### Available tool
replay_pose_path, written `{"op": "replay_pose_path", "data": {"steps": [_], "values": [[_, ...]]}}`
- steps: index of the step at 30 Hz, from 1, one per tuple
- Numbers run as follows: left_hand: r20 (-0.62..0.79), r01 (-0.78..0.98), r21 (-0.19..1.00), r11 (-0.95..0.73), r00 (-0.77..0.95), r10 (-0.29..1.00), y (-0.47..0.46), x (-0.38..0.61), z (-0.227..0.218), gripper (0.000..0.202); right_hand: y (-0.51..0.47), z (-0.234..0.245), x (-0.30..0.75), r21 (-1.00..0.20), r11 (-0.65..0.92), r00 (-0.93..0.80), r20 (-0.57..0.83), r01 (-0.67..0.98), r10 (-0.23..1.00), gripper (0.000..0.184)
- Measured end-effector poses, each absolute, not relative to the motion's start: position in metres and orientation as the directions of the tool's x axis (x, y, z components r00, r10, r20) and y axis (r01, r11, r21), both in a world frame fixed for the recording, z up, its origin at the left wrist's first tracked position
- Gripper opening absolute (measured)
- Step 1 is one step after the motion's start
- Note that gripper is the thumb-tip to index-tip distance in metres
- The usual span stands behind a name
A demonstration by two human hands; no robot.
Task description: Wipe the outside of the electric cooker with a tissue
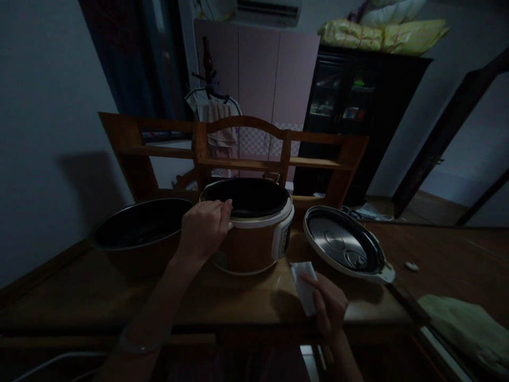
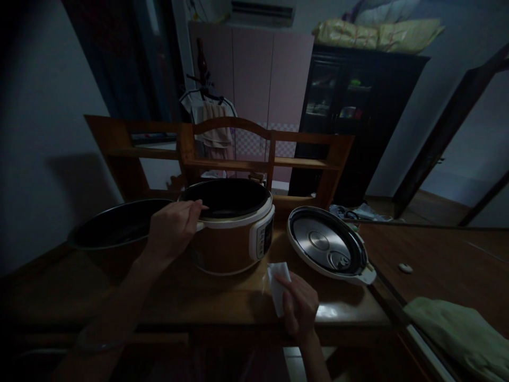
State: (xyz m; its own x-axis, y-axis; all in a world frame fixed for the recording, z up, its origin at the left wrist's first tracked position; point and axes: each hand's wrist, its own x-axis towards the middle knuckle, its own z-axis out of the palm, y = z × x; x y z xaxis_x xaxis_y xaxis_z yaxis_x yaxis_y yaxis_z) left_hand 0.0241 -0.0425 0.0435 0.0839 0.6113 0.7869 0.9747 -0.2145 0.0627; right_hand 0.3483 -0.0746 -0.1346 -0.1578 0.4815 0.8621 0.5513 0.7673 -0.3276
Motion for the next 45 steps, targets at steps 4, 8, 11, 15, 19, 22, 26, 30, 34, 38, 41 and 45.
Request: {"op": "replay_pose_path", "data": {"steps": [4,8,11,15,19,22,26,30,34,38,41,45], "values": [[0.756,0.977,0.102,-0.187,0.046,0.653,-0.044,0.022,0.043,0.052,-0.075,-0.133,0.349,-0.293,0.796,-0.194,0.872,0.529,0.45,0.038],[0.712,0.975,0.087,-0.205,0.083,0.697,-0.048,0.02,0.048,0.047,-0.075,-0.131,0.349,-0.308,0.787,-0.162,0.877,0.535,0.453,0.036],[0.69,0.972,0.056,-0.227,0.126,0.712,-0.051,0.024,0.049,0.043,-0.073,-0.131,0.347,-0.333,0.772,-0.144,0.868,0.542,0.475,0.034],[0.745,0.979,0.094,-0.179,0.05,0.665,-0.051,0.037,0.045,0.041,-0.068,-0.131,0.344,-0.421,0.719,-0.014,0.858,0.553,0.514,0.027],[0.813,0.988,0.094,-0.125,-0.004,0.582,-0.044,0.051,0.038,0.036,-0.061,-0.125,0.343,-0.425,0.716,-0.01,0.856,0.554,0.516,0.033],[0.842,0.99,0.082,-0.118,-0.005,0.54,-0.038,0.054,0.033,0.037,-0.058,-0.122,0.34,-0.406,0.723,-0.041,0.858,0.559,0.513,0.035],[0.836,0.963,0.1,-0.251,0.055,0.546,-0.035,0.047,0.029,0.041,-0.056,-0.126,0.337,-0.387,0.737,-0.062,0.864,0.554,0.5,0.038],[0.834,0.945,0.124,-0.302,0.066,0.548,-0.036,0.043,0.027,0.043,-0.057,-0.133,0.338,-0.385,0.744,-0.054,0.87,0.546,0.489,0.036],[0.835,0.934,0.153,-0.323,0.053,0.547,-0.037,0.044,0.026,0.044,-0.056,-0.136,0.34,-0.389,0.751,-0.062,0.868,0.534,0.493,0.035],[0.826,0.903,0.193,-0.385,0.062,0.561,-0.034,0.037,0.026,0.045,-0.055,-0.137,0.341,-0.385,0.764,-0.067,0.872,0.518,0.485,0.034],[0.812,0.883,0.222,-0.413,0.067,0.58,-0.029,0.027,0.026,0.049,-0.054,-0.137,0.341,-0.389,0.766,-0.064,0.872,0.511,0.486,0.032],[0.819,0.858,0.23,-0.46,0.085,0.568,-0.023,0.011,0.024,0.052,-0.054,-0.136,0.341,-0.4,0.76,-0.066,0.864,0.512,0.499,0.033]]}}
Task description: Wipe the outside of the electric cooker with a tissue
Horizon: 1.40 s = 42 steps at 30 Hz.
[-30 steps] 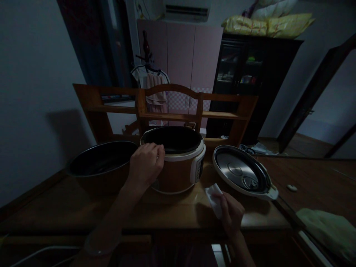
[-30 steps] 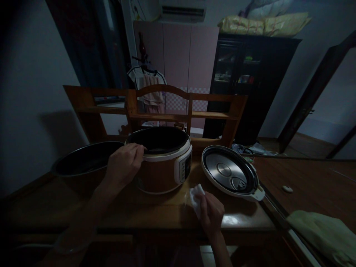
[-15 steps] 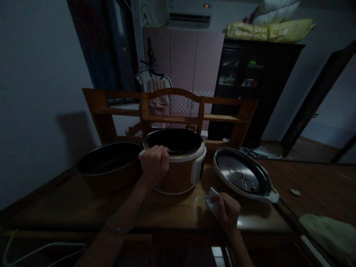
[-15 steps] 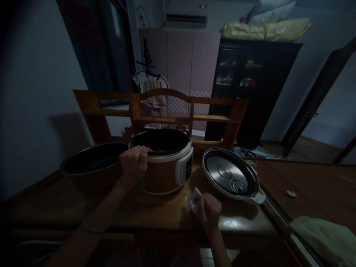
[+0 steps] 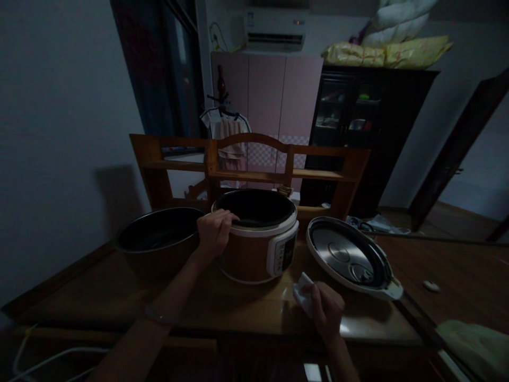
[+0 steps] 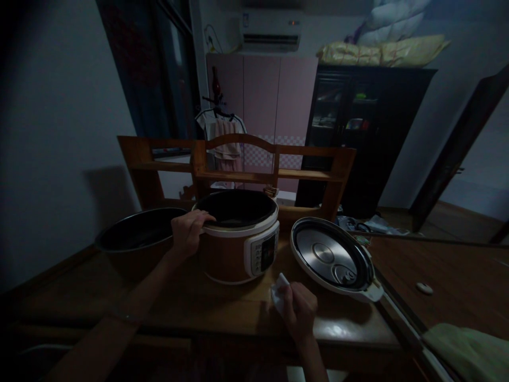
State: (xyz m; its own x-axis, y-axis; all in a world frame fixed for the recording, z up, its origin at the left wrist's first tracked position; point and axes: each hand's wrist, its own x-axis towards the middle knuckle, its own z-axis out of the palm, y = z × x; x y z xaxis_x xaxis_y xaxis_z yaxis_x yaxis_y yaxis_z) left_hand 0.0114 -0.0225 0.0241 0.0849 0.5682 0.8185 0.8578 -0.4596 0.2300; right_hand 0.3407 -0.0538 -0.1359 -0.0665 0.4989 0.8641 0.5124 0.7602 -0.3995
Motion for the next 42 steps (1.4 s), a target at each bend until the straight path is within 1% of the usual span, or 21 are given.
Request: {"op": "replay_pose_path", "data": {"steps": [3,6,9,14,18,20,21,22,23,24,25,27,28,32,34,36,38,39,40,42], "values": [[0.832,0.827,0.226,-0.514,0.111,0.543,-0.014,-0.004,0.021,0.049,-0.054,-0.135,0.341,-0.404,0.756,-0.07,0.859,0.514,0.507,0.034],[0.865,0.778,0.228,-0.585,0.114,0.489,-0.001,-0.023,0.018,0.052,-0.056,-0.135,0.342,-0.408,0.753,-0.062,0.859,0.516,0.508,0.033],[0.875,0.746,0.251,-0.617,0.098,0.474,0.013,-0.043,0.015,0.051,-0.057,-0.135,0.341,-0.422,0.745,-0.051,0.853,0.516,0.519,0.035],[0.861,0.72,0.251,-0.647,0.139,0.489,0.02,-0.058,0.018,0.05,-0.057,-0.132,0.337,-0.491,0.698,-0.028,0.807,0.521,0.589,0.037],[0.804,0.701,0.282,-0.655,0.199,0.56,0.01,-0.058,0.027,0.054,-0.062,-0.131,0.334,-0.593,0.599,0.069,0.739,0.538,0.67,0.033],[0.772,0.742,0.228,-0.63,0.257,0.582,0.004,-0.059,0.034,0.051,-0.067,-0.131,0.33,-0.668,0.522,0.151,0.68,0.531,0.717,0.032],[0.75,0.772,0.162,-0.615,0.309,0.585,0.001,-0.059,0.038,0.048,-0.07,-0.131,0.326,-0.708,0.485,0.183,0.642,0.514,0.744,0.033],[0.72,0.804,0.07,-0.59,0.369,0.588,-0.002,-0.059,0.041,0.045,-0.073,-0.131,0.322,-0.747,0.454,0.208,0.603,0.486,0.77,0.035],[0.703,0.829,-0.014,-0.559,0.405,0.585,-0.005,-0.059,0.044,0.044,-0.075,-0.13,0.317,-0.781,0.432,0.223,0.568,0.451,0.792,0.039],[0.696,0.846,-0.073,-0.528,0.422,0.58,-0.009,-0.057,0.046,0.045,-0.077,-0.128,0.312,-0.806,0.422,0.229,0.541,0.415,0.809,0.043],[0.704,0.857,-0.107,-0.504,0.423,0.57,-0.013,-0.054,0.047,0.045,-0.078,-0.125,0.306,-0.82,0.422,0.226,0.528,0.386,0.819,0.046],[0.75,0.871,-0.114,-0.478,0.391,0.534,-0.02,-0.044,0.046,0.044,-0.079,-0.117,0.294,-0.827,0.435,0.225,0.528,0.357,0.819,0.048],[0.785,0.878,-0.091,-0.469,0.353,0.509,-0.024,-0.038,0.044,0.043,-0.078,-0.112,0.288,-0.82,0.447,0.225,0.54,0.358,0.811,0.049],[0.914,0.872,0.082,-0.483,0.127,0.384,-0.034,-0.004,0.035,0.037,-0.074,-0.095,0.266,-0.749,0.517,0.208,0.631,0.414,0.747,0.052],[0.941,0.853,0.165,-0.495,0.015,0.339,-0.034,0.011,0.032,0.032,-0.071,-0.092,0.255,-0.662,0.582,0.16,0.714,0.472,0.682,0.054],[0.961,0.858,0.154,-0.49,-0.015,0.277,-0.029,0.022,0.031,0.024,-0.069,-0.095,0.246,-0.504,0.674,0.019,0.808,0.54,0.589,0.056],[0.968,0.87,0.127,-0.477,-0.004,0.251,-0.024,0.028,0.032,0.02,-0.067,-0.101,0.238,-0.344,0.743,-0.157,0.844,0.574,0.512,0.061],[0.967,0.87,0.124,-0.477,0.002,0.254,-0.022,0.029,0.033,0.02,-0.066,-0.105,0.234,-0.297,0.754,-0.214,0.84,0.585,0.498,0.063],[0.964,0.869,0.13,-0.478,0.003,0.267,-0.021,0.029,0.034,0.021,-0.066,-0.109,0.231,-0.277,0.751,-0.243,0.831,0.6,0.5,0.065],[0.953,0.862,0.152,-0.483,0.002,0.302,-0.02,0.027,0.034,0.026,-0.065,-0.116,0.225,-0.283,0.719,-0.244,0.81,0.635,0.534,0.068]]}}
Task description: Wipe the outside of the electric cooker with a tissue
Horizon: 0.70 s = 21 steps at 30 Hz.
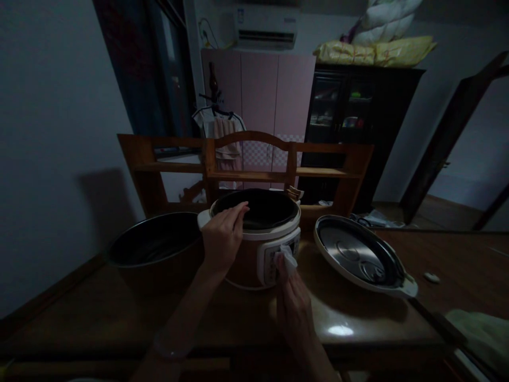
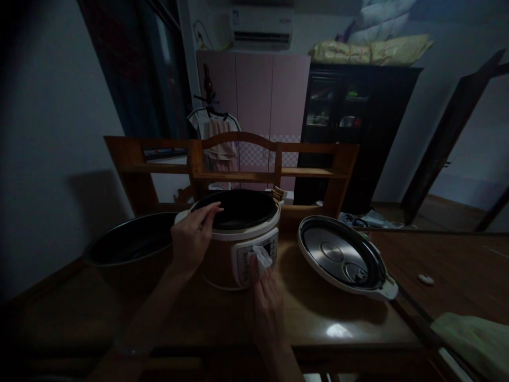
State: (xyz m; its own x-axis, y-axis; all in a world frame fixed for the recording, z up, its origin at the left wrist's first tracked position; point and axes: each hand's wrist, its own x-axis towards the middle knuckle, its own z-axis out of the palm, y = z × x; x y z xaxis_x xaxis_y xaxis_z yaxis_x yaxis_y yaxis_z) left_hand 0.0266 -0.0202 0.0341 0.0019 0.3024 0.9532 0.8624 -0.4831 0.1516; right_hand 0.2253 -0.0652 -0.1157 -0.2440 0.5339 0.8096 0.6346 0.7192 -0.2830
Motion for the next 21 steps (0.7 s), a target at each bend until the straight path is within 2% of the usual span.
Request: {"op": "replay_pose_path", "data": {"steps": [6,12,15,18,21], "values": [[0.916,0.816,0.217,-0.535,0.02,0.402,-0.026,0.014,0.028,0.04,-0.066,-0.117,0.209,-0.381,0.646,-0.195,0.744,0.662,0.639,0.07],[0.869,0.796,0.344,-0.499,-0.067,0.491,-0.023,0.008,0.015,0.049,-0.067,-0.117,0.2,-0.365,0.677,-0.254,0.731,0.639,0.634,0.077],[0.859,0.76,0.407,-0.507,-0.129,0.496,-0.023,0.011,0.011,0.058,-0.072,-0.122,0.202,-0.379,0.701,-0.279,0.723,0.605,0.632,0.076],[0.849,0.714,0.467,-0.522,-0.198,0.49,-0.022,0.016,0.011,0.066,-0.082,-0.123,0.209,-0.538,0.661,-0.174,0.692,0.523,0.7,0.074],[0.845,0.709,0.489,-0.509,-0.24,0.478,-0.02,0.02,0.011,0.069,-0.085,-0.12,0.225,-0.779,0.552,0.046,0.589,0.296,0.807,0.07]]}}
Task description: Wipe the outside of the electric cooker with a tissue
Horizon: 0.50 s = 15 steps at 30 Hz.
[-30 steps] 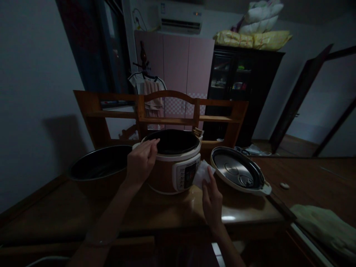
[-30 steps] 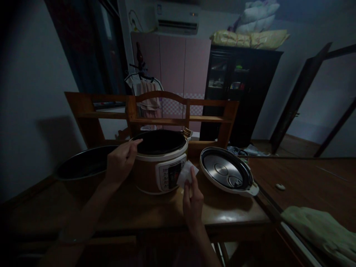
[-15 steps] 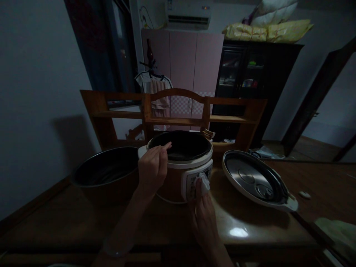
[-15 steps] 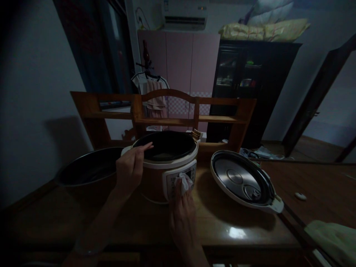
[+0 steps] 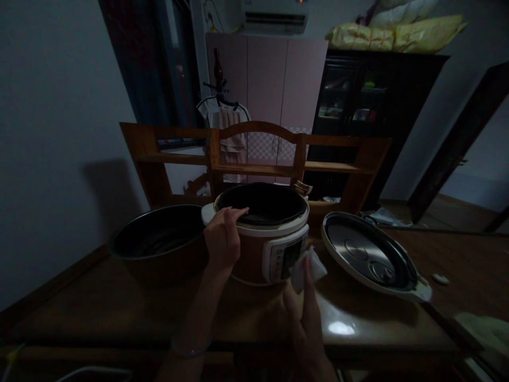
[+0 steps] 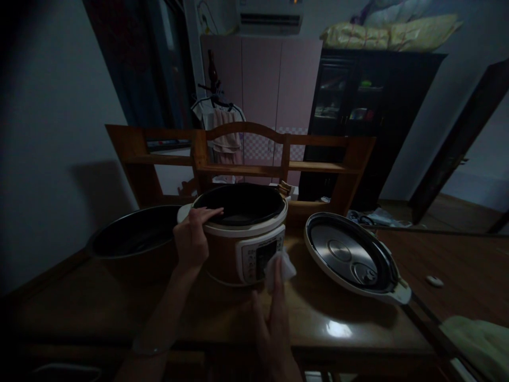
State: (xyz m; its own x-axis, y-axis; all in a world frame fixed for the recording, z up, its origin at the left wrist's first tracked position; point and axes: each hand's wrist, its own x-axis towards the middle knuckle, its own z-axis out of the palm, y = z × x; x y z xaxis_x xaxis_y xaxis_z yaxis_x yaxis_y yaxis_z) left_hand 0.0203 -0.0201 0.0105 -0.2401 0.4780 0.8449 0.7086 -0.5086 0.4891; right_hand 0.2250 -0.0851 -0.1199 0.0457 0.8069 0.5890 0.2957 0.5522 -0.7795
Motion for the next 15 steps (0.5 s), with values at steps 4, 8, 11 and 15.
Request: {"op": "replay_pose_path", "data": {"steps": [4,8,11,15], "values": [[0.864,0.712,0.468,-0.524,-0.244,0.44,-0.017,0.02,0.007,0.071,-0.073,-0.114,0.253,-0.876,0.469,0.266,0.428,-0.111,0.864,0.058],[0.875,0.71,0.446,-0.545,-0.216,0.433,-0.015,0.018,0.003,0.073,-0.066,-0.099,0.258,-0.866,0.488,0.346,0.428,-0.106,0.835,0.059],[0.875,0.722,0.442,-0.533,-0.217,0.432,-0.014,0.017,0.002,0.073,-0.071,-0.084,0.242,-0.846,0.532,0.269,0.511,-0.007,0.816,0.063],[0.886,0.742,0.42,-0.523,-0.213,0.411,-0.011,0.018,0.001,0.073,-0.073,-0.079,0.215,-0.847,0.524,0.101,0.531,0.091,0.841,0.067]]}}
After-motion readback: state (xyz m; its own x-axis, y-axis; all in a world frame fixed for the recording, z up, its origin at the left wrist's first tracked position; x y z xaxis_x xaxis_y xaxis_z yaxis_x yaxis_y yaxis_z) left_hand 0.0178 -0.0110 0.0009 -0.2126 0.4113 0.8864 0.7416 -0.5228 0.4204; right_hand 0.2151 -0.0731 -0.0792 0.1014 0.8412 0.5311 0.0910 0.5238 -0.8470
